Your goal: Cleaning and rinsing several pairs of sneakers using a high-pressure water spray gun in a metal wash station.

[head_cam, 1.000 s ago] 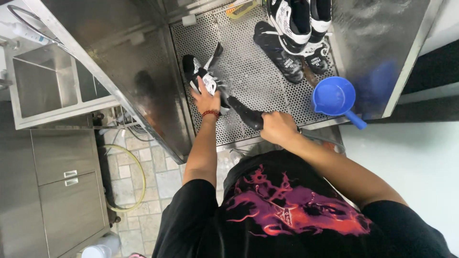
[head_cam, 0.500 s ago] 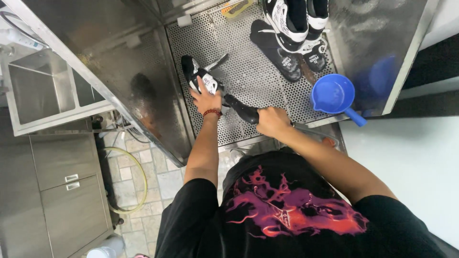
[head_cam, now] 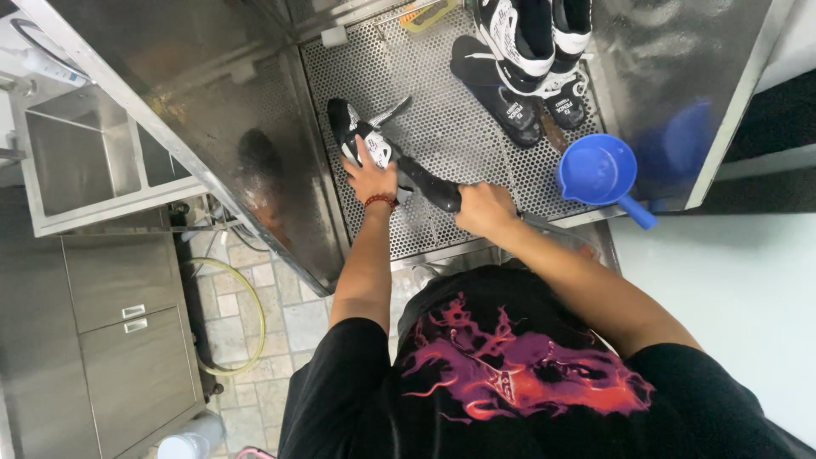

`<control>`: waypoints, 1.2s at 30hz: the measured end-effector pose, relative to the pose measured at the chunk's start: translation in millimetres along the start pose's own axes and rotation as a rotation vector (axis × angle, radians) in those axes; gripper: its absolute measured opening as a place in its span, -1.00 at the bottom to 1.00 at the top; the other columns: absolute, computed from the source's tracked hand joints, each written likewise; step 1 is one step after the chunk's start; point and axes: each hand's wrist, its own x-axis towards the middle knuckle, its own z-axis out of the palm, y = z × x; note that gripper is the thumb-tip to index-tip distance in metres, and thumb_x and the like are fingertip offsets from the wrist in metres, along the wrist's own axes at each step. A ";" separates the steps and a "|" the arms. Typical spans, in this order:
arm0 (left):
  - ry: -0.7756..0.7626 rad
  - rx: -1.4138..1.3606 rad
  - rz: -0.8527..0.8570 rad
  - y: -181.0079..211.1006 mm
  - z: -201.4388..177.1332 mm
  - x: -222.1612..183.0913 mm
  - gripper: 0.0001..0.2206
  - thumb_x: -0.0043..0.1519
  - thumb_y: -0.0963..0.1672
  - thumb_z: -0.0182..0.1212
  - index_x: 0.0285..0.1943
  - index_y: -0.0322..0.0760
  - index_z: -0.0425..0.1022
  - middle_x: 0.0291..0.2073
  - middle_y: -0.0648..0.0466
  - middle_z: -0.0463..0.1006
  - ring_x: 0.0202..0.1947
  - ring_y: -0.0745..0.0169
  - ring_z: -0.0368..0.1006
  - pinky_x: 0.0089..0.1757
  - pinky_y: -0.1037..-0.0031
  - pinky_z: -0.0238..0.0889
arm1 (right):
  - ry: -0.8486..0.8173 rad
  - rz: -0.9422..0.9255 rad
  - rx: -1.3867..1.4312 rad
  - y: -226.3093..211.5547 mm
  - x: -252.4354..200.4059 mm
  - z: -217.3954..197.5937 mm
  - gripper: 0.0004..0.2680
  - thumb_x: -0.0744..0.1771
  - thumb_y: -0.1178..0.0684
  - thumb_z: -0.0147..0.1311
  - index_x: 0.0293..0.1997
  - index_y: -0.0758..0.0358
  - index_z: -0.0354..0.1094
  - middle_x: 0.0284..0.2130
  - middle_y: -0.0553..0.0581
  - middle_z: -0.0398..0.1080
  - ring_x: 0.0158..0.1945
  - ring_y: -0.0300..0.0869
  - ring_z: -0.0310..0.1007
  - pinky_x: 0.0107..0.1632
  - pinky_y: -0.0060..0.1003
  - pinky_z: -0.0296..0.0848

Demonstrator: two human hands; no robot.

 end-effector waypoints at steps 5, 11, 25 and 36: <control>-0.030 0.024 -0.018 0.7 0.4 4.8 -0.06 0.07 0.02 0.33 0.60 0.39 -0.25 0.54 -0.21 -0.31 0.31 -0.53 0.12 0.12 -0.09 0.27 | -0.001 -0.006 -0.030 3.3 -11.9 -4.2 -0.74 0.19 0.02 0.13 -0.09 0.17 0.52 -0.37 0.37 0.55 -0.25 0.21 0.60 -0.12 0.07 0.56; -0.007 0.002 0.007 -1.0 -1.8 -3.1 -0.08 0.08 0.03 0.34 0.60 0.36 -0.23 0.55 -0.21 -0.29 0.30 -0.56 0.13 0.11 -0.12 0.27 | -0.001 0.000 -0.032 5.5 -9.3 3.1 -0.75 0.19 0.01 0.13 -0.11 0.19 0.52 -0.38 0.37 0.54 -0.25 0.21 0.60 -0.12 0.07 0.56; 0.040 0.030 -0.003 -2.9 4.7 3.7 -0.08 0.07 0.05 0.35 0.60 0.39 -0.21 0.54 -0.21 -0.25 0.29 -0.53 0.16 0.10 -0.08 0.30 | 0.029 0.036 0.012 14.8 -22.3 -1.5 -0.76 0.19 0.04 0.10 -0.11 0.16 0.51 -0.39 0.39 0.53 -0.25 0.26 0.58 -0.10 0.13 0.54; 0.032 0.061 -0.009 3.7 -3.0 -2.7 -0.07 0.09 0.04 0.33 0.61 0.36 -0.26 0.55 -0.26 -0.27 0.30 -0.48 0.17 0.09 -0.07 0.31 | -0.026 0.103 0.130 17.7 -49.7 -16.3 -0.76 0.17 0.07 0.08 -0.14 0.06 0.52 -0.37 0.40 0.53 -0.23 0.30 0.55 -0.07 0.14 0.51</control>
